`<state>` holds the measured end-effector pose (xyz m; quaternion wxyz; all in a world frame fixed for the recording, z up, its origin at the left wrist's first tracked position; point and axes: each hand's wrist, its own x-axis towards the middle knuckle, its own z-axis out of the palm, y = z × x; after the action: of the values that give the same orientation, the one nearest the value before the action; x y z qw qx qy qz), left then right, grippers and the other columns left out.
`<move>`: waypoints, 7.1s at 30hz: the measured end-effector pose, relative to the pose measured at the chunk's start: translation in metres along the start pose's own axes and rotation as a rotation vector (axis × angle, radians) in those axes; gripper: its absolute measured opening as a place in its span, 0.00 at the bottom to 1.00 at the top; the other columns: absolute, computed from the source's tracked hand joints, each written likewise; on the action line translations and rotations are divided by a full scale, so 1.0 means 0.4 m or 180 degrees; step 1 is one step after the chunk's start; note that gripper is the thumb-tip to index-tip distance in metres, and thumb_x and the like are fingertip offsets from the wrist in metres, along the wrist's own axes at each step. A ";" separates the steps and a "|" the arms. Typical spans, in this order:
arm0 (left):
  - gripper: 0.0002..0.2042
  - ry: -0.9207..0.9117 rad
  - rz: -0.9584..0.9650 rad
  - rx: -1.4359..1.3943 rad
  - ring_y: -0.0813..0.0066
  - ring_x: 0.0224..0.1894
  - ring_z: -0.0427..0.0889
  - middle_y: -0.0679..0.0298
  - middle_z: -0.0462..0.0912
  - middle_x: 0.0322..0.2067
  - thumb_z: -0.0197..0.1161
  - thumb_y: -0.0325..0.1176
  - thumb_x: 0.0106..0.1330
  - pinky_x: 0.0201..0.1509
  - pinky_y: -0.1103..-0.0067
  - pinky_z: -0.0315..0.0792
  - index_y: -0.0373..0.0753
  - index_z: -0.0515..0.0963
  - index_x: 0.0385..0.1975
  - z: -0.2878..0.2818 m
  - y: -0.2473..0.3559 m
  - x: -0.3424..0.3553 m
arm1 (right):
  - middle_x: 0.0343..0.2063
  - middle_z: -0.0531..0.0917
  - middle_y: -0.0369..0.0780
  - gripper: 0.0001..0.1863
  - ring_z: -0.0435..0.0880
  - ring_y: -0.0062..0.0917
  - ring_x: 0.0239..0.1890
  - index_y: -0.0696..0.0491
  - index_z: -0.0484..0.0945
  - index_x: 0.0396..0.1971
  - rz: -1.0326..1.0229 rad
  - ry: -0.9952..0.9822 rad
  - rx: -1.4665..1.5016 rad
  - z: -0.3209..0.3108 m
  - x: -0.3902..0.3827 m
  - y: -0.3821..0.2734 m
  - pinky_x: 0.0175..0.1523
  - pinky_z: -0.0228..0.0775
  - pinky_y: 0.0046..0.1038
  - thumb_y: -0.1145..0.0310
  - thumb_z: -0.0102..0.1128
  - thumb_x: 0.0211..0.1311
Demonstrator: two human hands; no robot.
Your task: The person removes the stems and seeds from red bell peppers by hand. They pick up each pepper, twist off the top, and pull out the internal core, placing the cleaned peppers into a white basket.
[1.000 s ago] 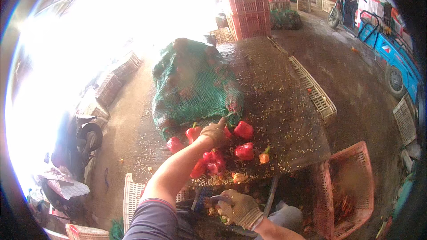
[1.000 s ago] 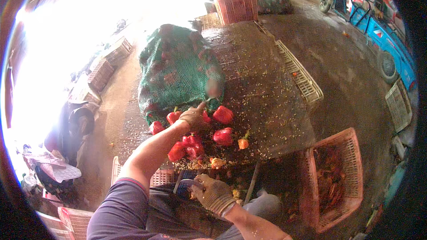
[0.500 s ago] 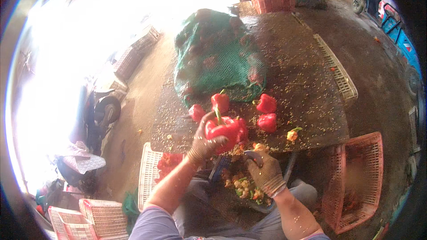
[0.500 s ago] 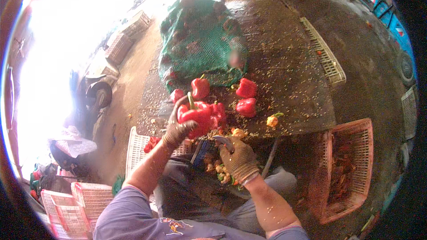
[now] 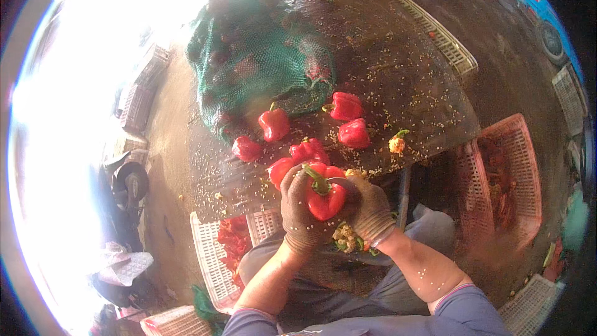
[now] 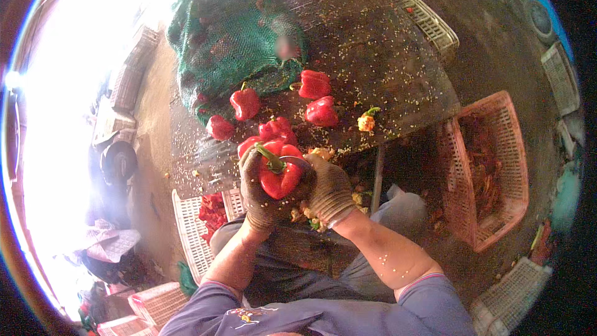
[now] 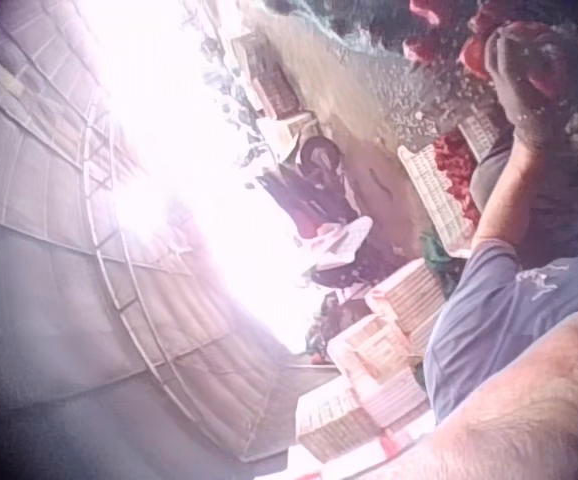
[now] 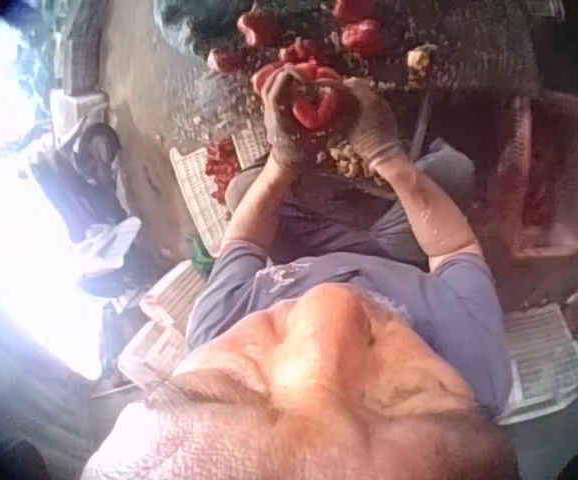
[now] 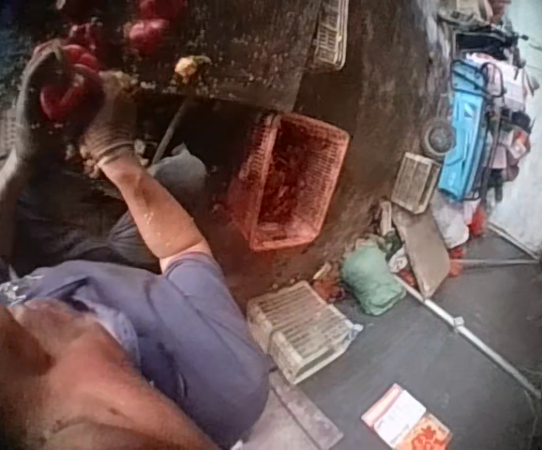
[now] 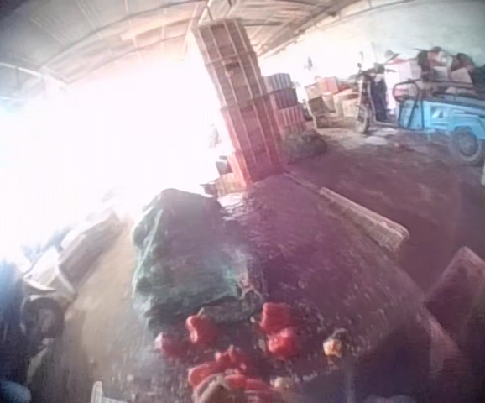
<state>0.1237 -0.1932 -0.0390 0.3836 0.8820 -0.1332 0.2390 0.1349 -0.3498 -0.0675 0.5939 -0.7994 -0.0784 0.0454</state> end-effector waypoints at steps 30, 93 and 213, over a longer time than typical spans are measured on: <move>0.43 -0.0098 -0.2597 -0.4173 0.61 0.60 0.78 0.56 0.76 0.59 0.71 0.57 0.60 0.66 0.64 0.72 0.36 0.63 0.69 -0.034 -0.095 0.016 | 0.47 0.85 0.38 0.25 0.83 0.20 0.48 0.58 0.73 0.58 0.0397 -0.0653 0.2040 0.000 0.006 -0.022 0.53 0.78 0.25 0.72 0.71 0.62; 0.24 -0.2275 -0.3032 -0.3465 0.80 0.46 0.82 0.67 0.87 0.42 0.78 0.44 0.59 0.53 0.76 0.77 0.37 0.82 0.50 -0.078 -0.100 -0.058 | 0.47 0.83 0.51 0.46 0.84 0.50 0.48 0.56 0.69 0.59 -0.0350 -0.0763 -0.0726 0.023 -0.056 -0.017 0.51 0.80 0.43 0.54 0.84 0.41; 0.39 -0.0666 -0.1097 0.2141 0.47 0.61 0.75 0.51 0.81 0.55 0.73 0.62 0.54 0.67 0.56 0.66 0.41 0.76 0.60 -0.265 -0.122 -0.070 | 0.30 0.81 0.29 0.06 0.77 0.13 0.32 0.55 0.81 0.37 0.0565 -0.0394 0.1548 -0.092 -0.045 -0.050 0.39 0.74 0.23 0.71 0.69 0.64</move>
<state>0.0866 -0.0808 -0.0209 0.0921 0.9876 0.0643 0.1101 0.1220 -0.3820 -0.0382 0.7563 -0.6327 -0.0309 0.1635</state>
